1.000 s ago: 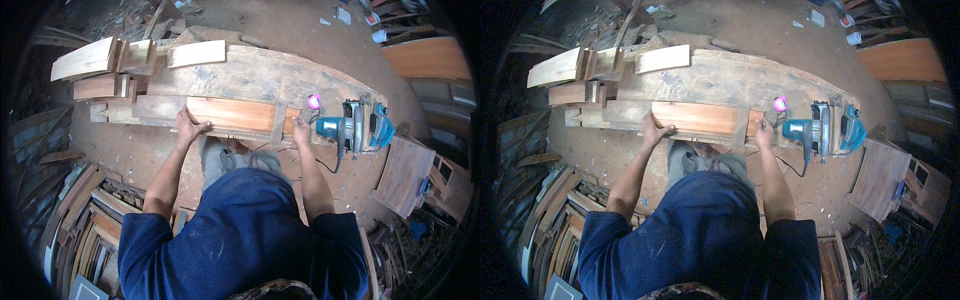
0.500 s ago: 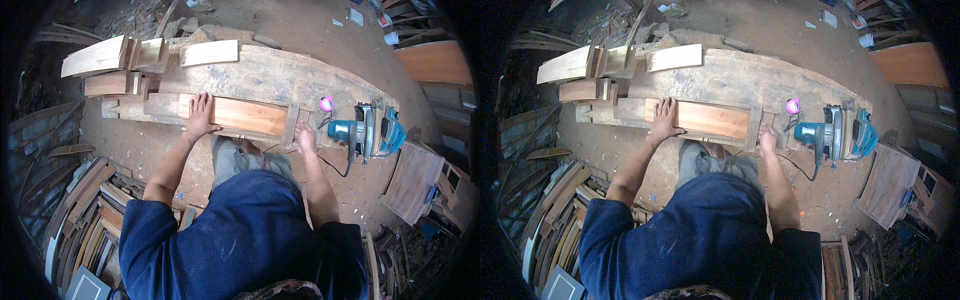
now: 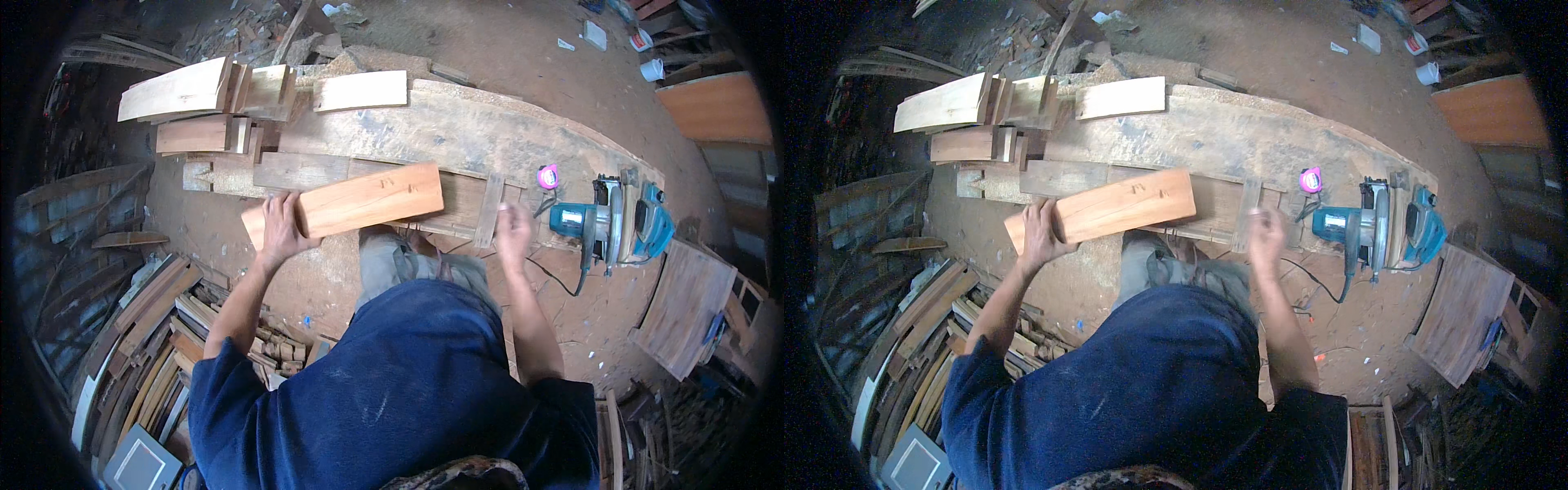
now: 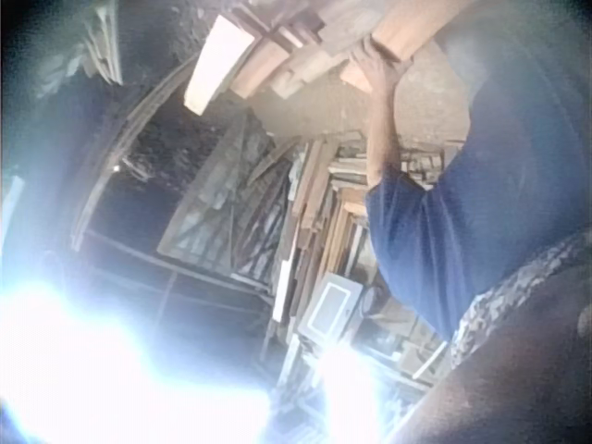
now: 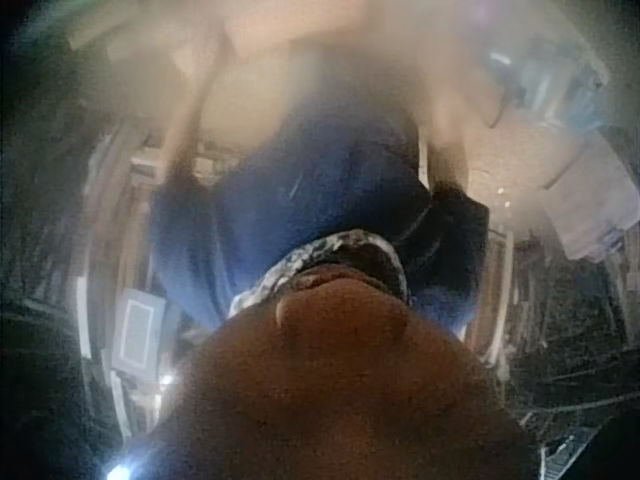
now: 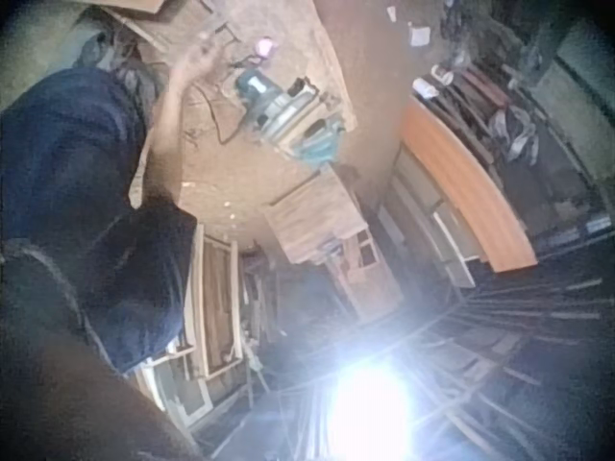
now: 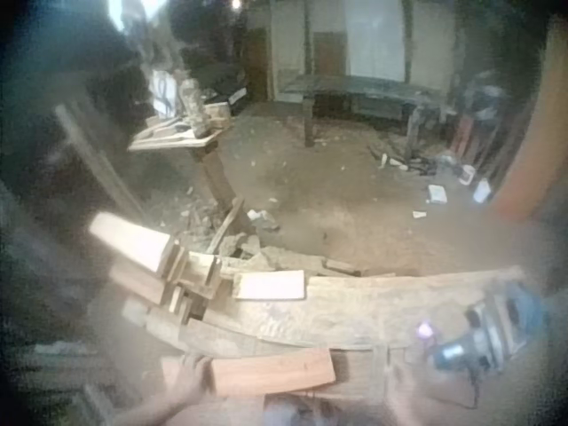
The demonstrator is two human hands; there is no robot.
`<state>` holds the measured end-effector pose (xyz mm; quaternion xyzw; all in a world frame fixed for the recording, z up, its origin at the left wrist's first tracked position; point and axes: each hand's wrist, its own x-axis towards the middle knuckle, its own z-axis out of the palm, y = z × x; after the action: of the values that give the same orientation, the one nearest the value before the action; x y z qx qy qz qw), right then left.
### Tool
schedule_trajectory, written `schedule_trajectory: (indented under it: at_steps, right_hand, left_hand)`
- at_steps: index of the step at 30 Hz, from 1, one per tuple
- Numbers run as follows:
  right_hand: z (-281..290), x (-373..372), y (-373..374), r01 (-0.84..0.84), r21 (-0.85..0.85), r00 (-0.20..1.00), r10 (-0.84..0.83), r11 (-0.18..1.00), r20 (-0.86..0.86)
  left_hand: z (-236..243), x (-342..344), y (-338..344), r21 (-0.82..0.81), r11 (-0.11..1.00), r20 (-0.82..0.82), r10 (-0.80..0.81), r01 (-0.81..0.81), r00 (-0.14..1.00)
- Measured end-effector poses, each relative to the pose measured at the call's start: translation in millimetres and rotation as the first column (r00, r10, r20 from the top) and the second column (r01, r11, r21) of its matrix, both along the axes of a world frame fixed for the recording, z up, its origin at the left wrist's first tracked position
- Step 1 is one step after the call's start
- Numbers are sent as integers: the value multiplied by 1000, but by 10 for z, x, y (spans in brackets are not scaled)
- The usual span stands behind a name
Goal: The person measures and cuts wooden planks using a circular saw in a cluttered workshop. They use a tape measure and a square to mark the wood before making precise cuts with the power tool.
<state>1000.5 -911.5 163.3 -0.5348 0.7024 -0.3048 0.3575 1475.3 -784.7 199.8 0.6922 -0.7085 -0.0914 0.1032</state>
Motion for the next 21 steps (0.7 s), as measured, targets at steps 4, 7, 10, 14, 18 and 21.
schedule_trajectory:
  at_steps: [4,7,10,14,18,21]
  right_hand:
    - [463,1085,320,-492,176,835,406,852,370]
    - [399,1849,311,-536,129,552,231,835,801]
    - [213,2108,-66,-219,170,769,63,961,636]
    - [-100,1724,-505,-433,155,823,319,888,470]
    - [511,1866,-680,-684,488,664,739,542,109]
    - [-151,2073,-607,-838,346,474,877,422,78]
  left_hand:
    - [125,-675,147,5,937,-249,340,-350,907]
    - [112,-1231,-76,5,869,-642,383,-495,664]
    - [58,-1512,-105,234,885,-691,443,-402,571]
    - [33,-1163,-212,112,969,-433,246,-219,867]
    - [-9,-583,-319,141,990,74,3,-14,997]
    - [-324,-251,-492,278,954,201,-171,112,964]
